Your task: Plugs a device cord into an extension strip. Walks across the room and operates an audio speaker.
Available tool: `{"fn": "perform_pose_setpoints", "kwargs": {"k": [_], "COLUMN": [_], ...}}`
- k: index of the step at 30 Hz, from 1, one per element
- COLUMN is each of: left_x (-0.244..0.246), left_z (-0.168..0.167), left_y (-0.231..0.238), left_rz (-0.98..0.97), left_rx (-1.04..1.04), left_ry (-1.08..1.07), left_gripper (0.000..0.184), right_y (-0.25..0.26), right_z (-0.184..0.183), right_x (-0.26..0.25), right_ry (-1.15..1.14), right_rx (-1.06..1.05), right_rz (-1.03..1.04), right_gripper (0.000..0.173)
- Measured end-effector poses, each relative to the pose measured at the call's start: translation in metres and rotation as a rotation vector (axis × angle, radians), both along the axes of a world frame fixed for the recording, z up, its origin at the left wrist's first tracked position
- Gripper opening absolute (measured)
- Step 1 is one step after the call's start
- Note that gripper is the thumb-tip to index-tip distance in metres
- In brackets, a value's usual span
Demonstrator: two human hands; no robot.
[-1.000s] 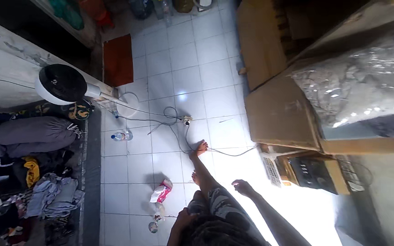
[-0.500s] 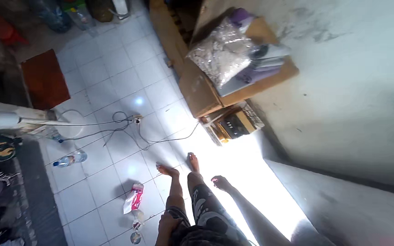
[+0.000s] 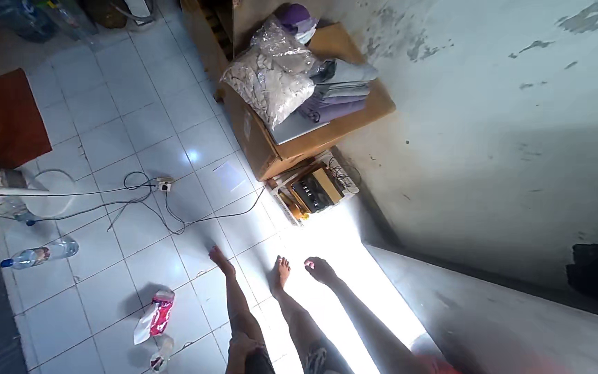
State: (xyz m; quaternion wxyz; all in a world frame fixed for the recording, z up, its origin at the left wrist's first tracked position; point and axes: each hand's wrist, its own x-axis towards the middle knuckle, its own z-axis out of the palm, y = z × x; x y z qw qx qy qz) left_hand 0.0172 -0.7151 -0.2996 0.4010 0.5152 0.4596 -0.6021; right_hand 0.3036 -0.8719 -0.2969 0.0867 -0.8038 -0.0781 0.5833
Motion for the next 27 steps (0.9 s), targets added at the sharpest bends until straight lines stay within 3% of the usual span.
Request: {"fn": "perform_pose_setpoints", "kwargs": {"k": [3,5,7,8,11,14,15,19,24,27], "left_x": [0.033,0.019,0.048,0.055,0.08,0.123,0.138,0.197,0.215,0.214], "left_z": [-0.008,-0.045,-0.05,-0.06,-0.099,-0.152,-0.17,-0.218,-0.23,-0.232], "left_y": [-0.05,-0.1,-0.084,-0.075,-0.046,-0.003,0.011,0.049,0.075,0.078], "left_rz": [-0.282,-0.468,-0.52,-0.518,-0.452,-0.085,-0.041,-0.198,-0.175,-0.186], "left_rx": [0.19,0.648,0.324,0.287,0.34,0.228,0.214,0.234,-0.002,0.085], "left_ry": [-0.027,-0.292,-0.162,-0.195,-0.414,-0.572,-0.599,-0.651,-0.665,-0.631], "left_gripper": [0.086,0.097,0.097,0.09,0.064,0.056,0.055,0.051,0.048,0.046], "right_y": [-0.018,-0.028,-0.032,-0.031,-0.013,0.018,0.029,0.072,0.088,0.1], "right_z": [-0.027,-0.054,-0.084,-0.1,-0.145,-0.188,-0.201,-0.245,-0.314,-0.32], "right_x": [0.035,0.057,0.075,0.084,0.111,0.14,0.15,0.196,0.232,0.245], "right_ry": [0.007,0.008,-0.021,-0.053,-0.179,-0.301,-0.355,-0.517,-0.635,-0.615], "right_rx": [-0.055,-0.111,-0.149,-0.155,-0.115,-0.07,-0.079,-0.203,-0.376,-0.438], "right_rz": [0.041,0.03,0.012,0.002,-0.021,-0.016,-0.014,-0.033,0.067,0.146], "right_gripper": [0.038,0.038,0.039,0.04,0.046,0.049,0.049,0.049,0.037,0.025]}}
